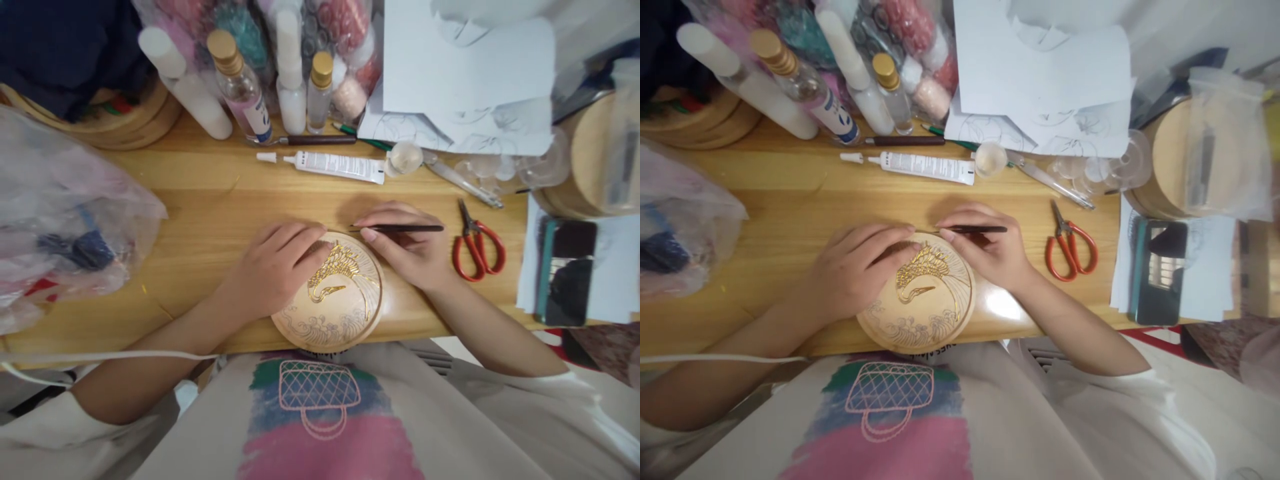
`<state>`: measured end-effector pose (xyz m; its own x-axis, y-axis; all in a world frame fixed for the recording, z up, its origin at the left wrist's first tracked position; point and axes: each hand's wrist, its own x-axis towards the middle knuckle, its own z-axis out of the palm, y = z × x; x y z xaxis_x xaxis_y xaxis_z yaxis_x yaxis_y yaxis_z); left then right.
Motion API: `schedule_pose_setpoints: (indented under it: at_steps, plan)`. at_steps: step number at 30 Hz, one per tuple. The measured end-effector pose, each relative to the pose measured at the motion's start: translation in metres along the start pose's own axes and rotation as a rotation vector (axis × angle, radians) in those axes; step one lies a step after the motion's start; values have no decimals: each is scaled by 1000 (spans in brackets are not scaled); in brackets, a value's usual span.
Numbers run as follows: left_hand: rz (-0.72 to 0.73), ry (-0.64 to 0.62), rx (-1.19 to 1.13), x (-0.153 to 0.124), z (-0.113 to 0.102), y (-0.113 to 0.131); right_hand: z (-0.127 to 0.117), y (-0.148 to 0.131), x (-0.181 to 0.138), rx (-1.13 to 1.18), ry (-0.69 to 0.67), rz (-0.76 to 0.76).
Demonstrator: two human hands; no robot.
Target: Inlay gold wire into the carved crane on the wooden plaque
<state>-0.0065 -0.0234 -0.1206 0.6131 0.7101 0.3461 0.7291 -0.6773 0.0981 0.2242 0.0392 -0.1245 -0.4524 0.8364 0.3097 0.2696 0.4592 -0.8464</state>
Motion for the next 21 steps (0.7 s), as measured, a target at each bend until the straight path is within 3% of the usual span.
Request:
schedule_pose_setpoints:
  at_steps: [21]
  plan:
    - [12, 6, 4, 0, 1, 0, 1, 3, 0, 39, 18, 9]
